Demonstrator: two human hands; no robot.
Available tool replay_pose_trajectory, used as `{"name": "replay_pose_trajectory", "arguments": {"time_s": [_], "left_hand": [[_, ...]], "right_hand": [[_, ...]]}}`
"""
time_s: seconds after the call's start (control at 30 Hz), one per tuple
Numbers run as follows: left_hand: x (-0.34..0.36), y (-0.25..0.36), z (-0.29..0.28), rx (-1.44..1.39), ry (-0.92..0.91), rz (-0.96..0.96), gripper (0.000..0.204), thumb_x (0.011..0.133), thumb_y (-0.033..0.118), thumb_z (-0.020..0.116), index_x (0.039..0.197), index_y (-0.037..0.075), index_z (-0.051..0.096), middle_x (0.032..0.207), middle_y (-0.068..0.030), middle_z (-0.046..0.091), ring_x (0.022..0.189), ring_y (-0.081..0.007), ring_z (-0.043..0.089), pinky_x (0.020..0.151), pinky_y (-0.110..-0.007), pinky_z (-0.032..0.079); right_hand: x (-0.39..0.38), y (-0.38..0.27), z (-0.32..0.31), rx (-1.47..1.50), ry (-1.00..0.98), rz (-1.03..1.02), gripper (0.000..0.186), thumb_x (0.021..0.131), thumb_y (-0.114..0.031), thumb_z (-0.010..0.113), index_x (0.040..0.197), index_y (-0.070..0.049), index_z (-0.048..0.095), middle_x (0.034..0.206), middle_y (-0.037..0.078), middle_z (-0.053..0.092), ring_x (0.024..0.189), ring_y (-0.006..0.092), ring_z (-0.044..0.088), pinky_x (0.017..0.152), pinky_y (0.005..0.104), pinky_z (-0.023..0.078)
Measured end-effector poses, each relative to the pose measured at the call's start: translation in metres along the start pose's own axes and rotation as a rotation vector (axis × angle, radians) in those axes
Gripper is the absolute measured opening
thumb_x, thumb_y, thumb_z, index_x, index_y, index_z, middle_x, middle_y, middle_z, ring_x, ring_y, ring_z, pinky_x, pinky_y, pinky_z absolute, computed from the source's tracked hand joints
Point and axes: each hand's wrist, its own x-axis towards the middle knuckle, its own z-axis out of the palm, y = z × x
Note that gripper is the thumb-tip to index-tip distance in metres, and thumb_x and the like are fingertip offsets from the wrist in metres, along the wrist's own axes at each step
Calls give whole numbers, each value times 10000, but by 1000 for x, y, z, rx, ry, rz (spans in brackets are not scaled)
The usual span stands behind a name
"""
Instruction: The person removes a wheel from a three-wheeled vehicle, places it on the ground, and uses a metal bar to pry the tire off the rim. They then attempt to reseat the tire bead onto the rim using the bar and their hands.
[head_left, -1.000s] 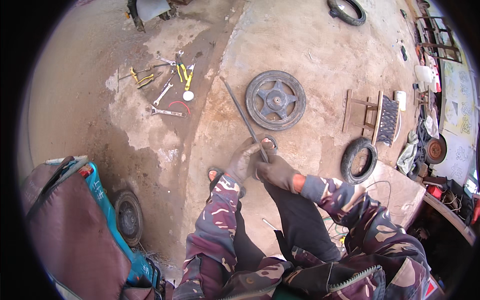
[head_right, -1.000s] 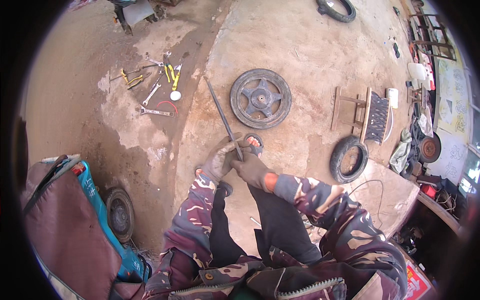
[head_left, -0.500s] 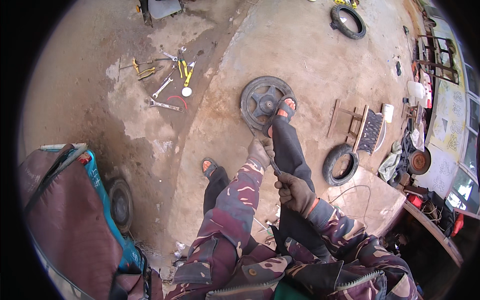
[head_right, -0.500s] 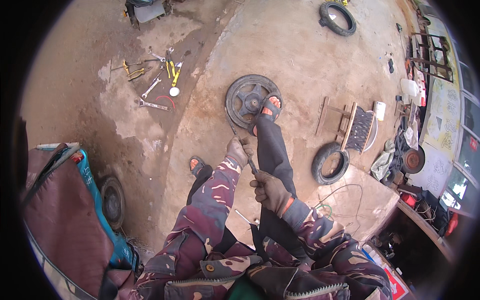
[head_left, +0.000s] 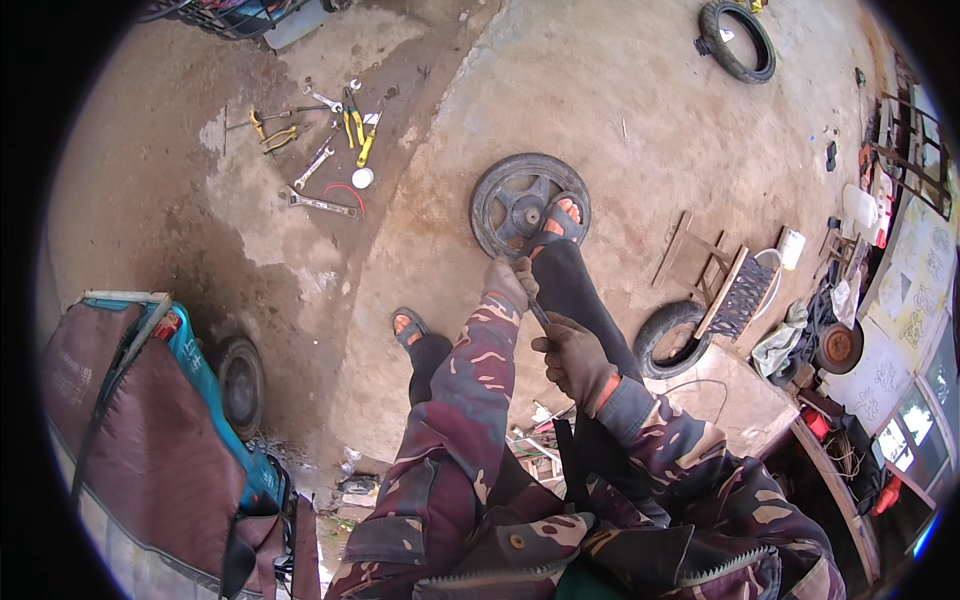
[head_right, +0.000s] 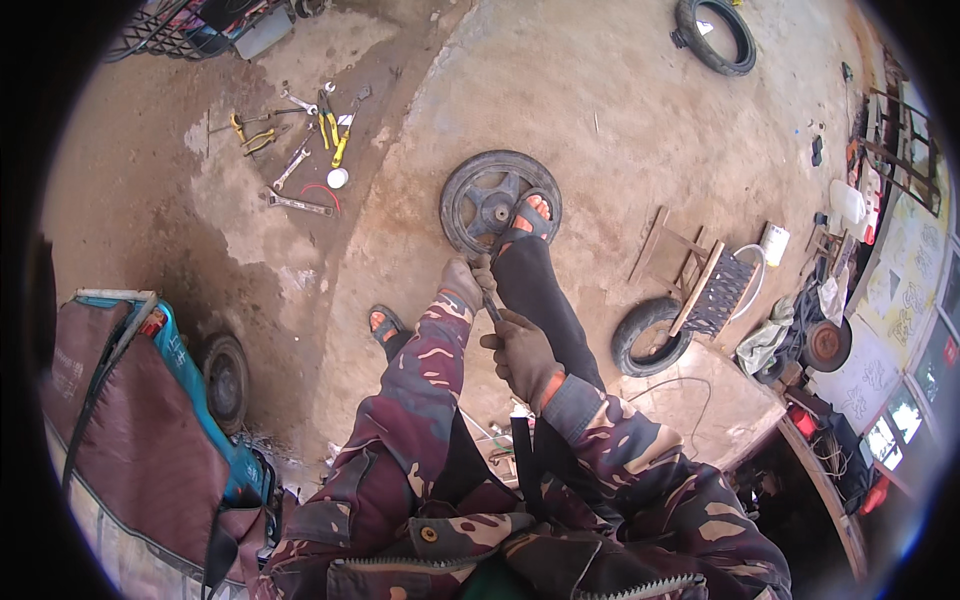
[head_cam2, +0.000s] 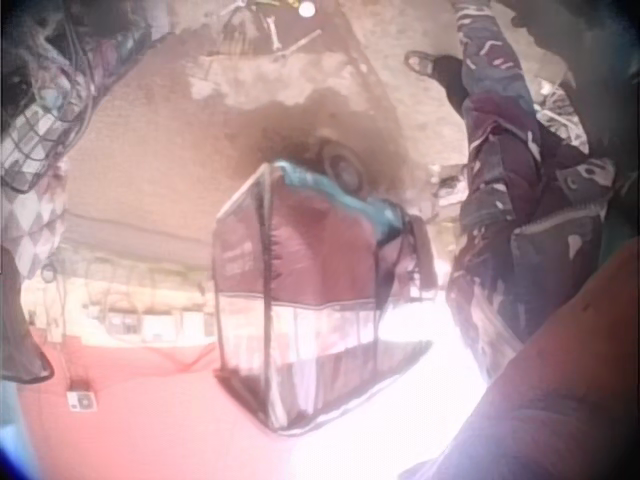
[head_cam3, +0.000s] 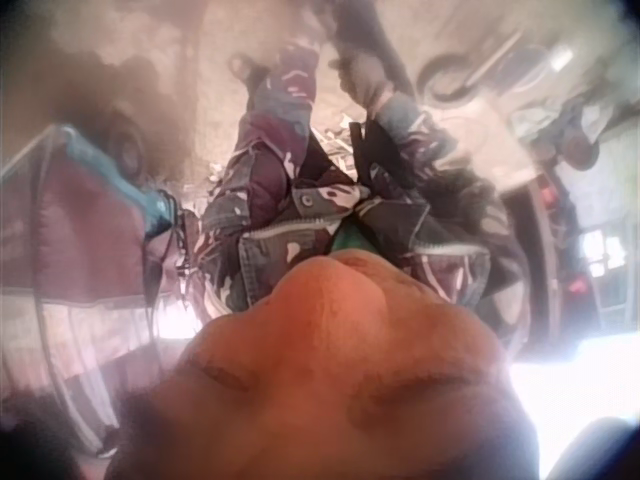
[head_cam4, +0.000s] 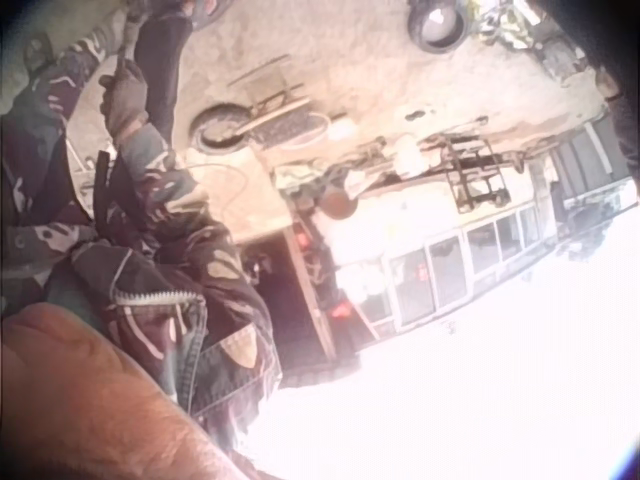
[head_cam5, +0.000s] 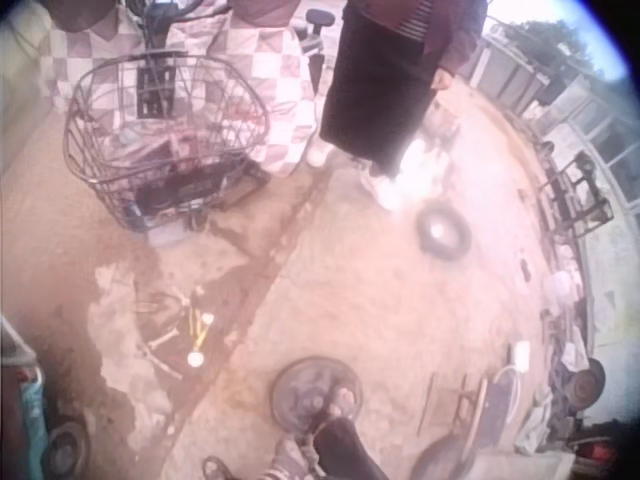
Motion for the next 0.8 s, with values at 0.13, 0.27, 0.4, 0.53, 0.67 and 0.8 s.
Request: {"name": "replay_pose_trajectory", "arguments": {"time_s": [0.13,0.27,0.4,0.53,0.67,0.8], "left_hand": [[3,12,10,208,44,143,261,1023,275,471,802,143,515,590,60,404,375,-86,269,364,-278,226],[21,36,18,168,22,-18,245,1018,265,450,829,126,521,553,67,375,357,-97,289,349,-284,233],[27,46,35,94,35,-19,277,1052,274,406,943,62,546,566,68,416,389,-79,346,382,-274,271],[18,34,42,111,22,56,297,1062,282,408,982,44,566,569,64,419,365,-83,336,349,-277,260],[27,20,45,82,39,94,307,1072,308,417,987,55,570,559,64,411,352,-79,331,325,-268,261],[41,13,47,17,37,114,313,1068,317,423,988,50,567,575,77,455,370,-52,356,338,-242,275]], "right_hand": [[5,-12,24,-20,70,17,474,1033,-102,522,1504,-90,480,838,18,602,500,47,387,432,238,311],[28,-29,29,17,-4,14,430,1030,-100,541,1459,-89,516,815,15,585,511,47,405,435,248,323],[46,-50,17,201,-236,41,239,1052,-103,530,1290,-106,510,781,-1,533,493,59,388,424,251,305],[43,-54,4,216,-250,83,296,1042,-86,535,1334,-105,488,790,5,553,483,67,375,418,270,309],[45,-63,-13,147,-205,98,429,1026,-98,558,1446,-94,468,819,29,597,486,75,396,420,272,319],[45,-77,-27,22,-164,102,466,1018,-96,567,1473,-79,466,844,37,615,508,68,419,423,259,324]]}}
